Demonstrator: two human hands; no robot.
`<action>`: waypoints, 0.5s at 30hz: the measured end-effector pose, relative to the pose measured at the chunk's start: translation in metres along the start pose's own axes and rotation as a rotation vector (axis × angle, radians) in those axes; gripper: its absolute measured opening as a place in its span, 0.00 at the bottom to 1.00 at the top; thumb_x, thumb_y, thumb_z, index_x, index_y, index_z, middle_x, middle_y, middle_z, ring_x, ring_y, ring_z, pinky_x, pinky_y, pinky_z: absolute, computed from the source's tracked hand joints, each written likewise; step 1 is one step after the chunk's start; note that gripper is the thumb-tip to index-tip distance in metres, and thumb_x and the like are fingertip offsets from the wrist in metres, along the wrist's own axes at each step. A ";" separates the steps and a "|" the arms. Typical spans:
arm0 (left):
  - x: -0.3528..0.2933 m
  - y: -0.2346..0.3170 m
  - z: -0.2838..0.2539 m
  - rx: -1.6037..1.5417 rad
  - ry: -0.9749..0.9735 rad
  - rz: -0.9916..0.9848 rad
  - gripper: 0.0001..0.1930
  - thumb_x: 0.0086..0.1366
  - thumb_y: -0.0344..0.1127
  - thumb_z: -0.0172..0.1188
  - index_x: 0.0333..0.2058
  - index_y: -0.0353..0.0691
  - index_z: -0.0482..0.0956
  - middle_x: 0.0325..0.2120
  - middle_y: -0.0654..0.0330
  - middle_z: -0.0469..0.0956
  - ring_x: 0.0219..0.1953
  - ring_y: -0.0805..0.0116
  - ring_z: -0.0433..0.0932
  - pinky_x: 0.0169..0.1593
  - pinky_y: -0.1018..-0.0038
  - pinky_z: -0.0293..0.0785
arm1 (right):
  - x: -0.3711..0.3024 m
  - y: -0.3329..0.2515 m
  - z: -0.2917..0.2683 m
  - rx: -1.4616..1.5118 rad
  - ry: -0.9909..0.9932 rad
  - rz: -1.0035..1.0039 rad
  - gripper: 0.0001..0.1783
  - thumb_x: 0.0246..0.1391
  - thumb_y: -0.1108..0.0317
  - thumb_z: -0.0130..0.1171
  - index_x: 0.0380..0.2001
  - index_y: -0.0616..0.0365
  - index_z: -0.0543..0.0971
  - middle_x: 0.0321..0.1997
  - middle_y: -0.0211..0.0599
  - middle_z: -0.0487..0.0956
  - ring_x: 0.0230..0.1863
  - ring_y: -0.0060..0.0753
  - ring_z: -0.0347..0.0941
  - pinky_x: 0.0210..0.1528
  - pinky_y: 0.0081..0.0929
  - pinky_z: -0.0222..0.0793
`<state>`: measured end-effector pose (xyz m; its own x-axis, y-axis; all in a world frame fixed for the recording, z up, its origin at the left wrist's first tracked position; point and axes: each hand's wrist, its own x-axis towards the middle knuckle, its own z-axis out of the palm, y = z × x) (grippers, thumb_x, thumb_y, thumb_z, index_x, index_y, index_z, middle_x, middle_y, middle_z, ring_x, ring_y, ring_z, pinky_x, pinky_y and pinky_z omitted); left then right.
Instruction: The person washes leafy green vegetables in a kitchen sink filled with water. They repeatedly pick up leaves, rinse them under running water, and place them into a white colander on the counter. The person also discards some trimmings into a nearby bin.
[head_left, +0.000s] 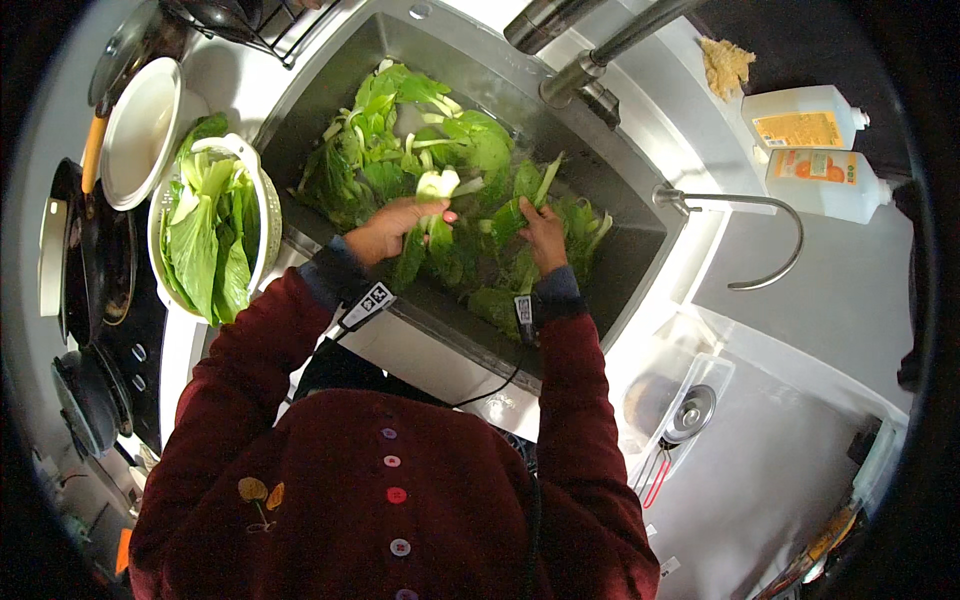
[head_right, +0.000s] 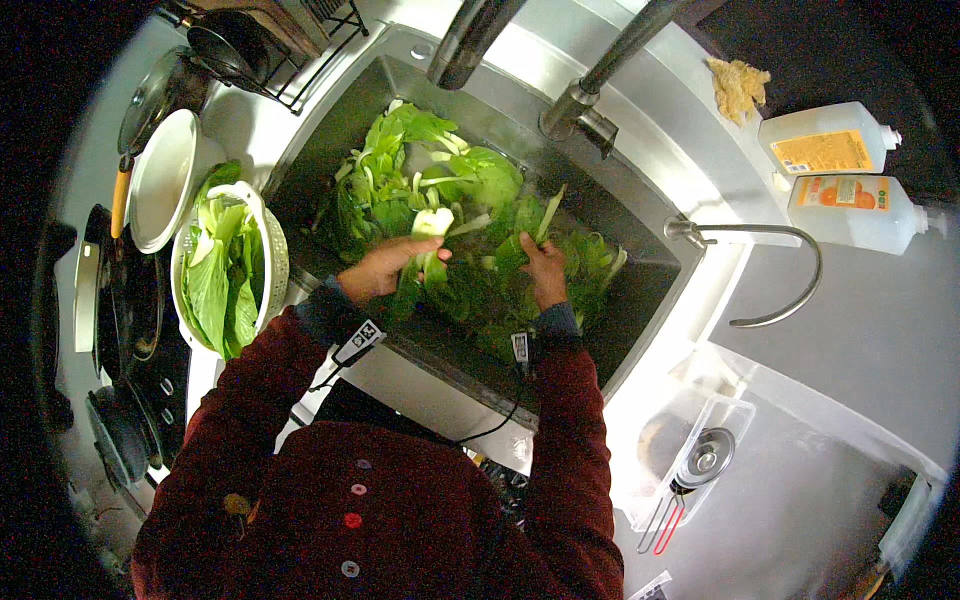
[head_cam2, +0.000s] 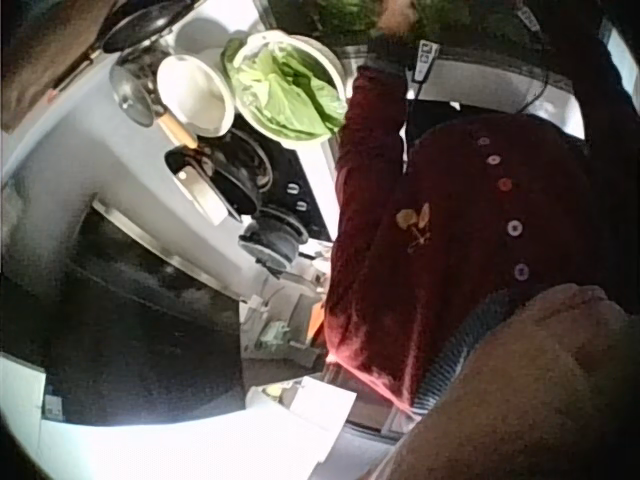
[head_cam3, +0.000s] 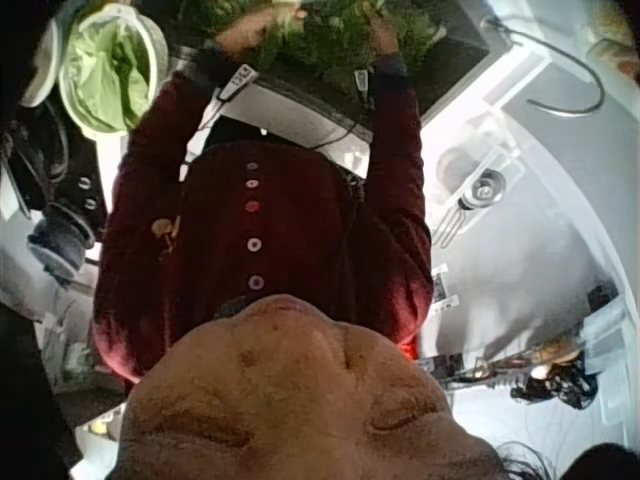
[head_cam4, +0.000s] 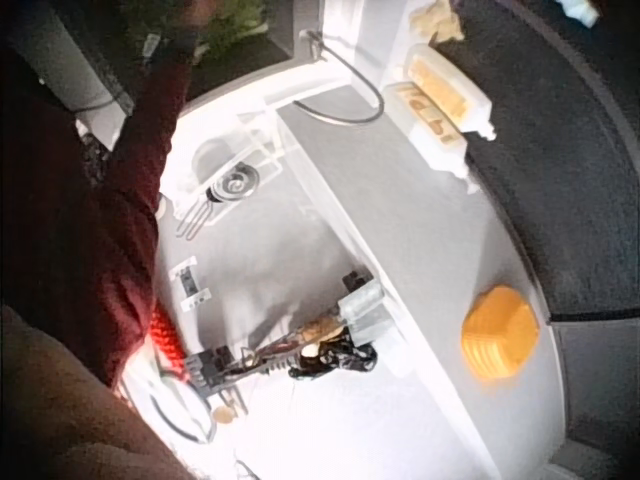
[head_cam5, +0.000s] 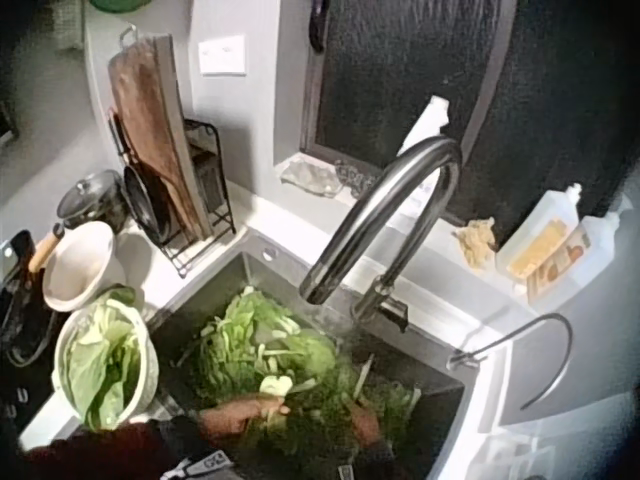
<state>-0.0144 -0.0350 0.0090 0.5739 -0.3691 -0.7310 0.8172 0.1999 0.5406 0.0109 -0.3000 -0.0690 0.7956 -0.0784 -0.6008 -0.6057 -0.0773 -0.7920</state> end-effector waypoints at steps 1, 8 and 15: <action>0.003 -0.003 0.004 -0.043 -0.015 -0.029 0.20 0.56 0.47 0.58 0.44 0.44 0.70 0.34 0.66 0.77 0.31 0.76 0.73 0.28 0.79 0.66 | -0.019 -0.015 0.008 0.011 0.057 -0.106 0.21 0.48 0.56 0.58 0.38 0.64 0.75 0.30 0.38 0.74 0.30 0.26 0.67 0.33 0.28 0.64; 0.006 0.003 0.013 -0.231 -0.249 -0.129 0.18 0.54 0.52 0.59 0.38 0.48 0.73 0.38 0.64 0.76 0.29 0.76 0.70 0.26 0.79 0.67 | -0.124 -0.080 0.051 -0.117 -0.323 -0.558 0.09 0.46 0.72 0.57 0.33 0.60 0.76 0.37 0.36 0.75 0.39 0.29 0.70 0.43 0.27 0.64; -0.014 0.015 0.017 -0.165 -0.231 0.076 0.19 0.58 0.48 0.55 0.41 0.39 0.74 0.38 0.65 0.75 0.38 0.74 0.72 0.42 0.75 0.69 | -0.138 -0.097 0.055 -0.428 -0.552 -1.067 0.15 0.30 0.82 0.54 0.27 0.55 0.75 0.39 0.32 0.73 0.45 0.41 0.65 0.48 0.33 0.60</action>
<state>-0.0114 -0.0418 0.0346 0.6222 -0.5401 -0.5667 0.7806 0.3732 0.5013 -0.0391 -0.2267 0.0851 0.7271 0.6345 0.2621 0.4605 -0.1677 -0.8716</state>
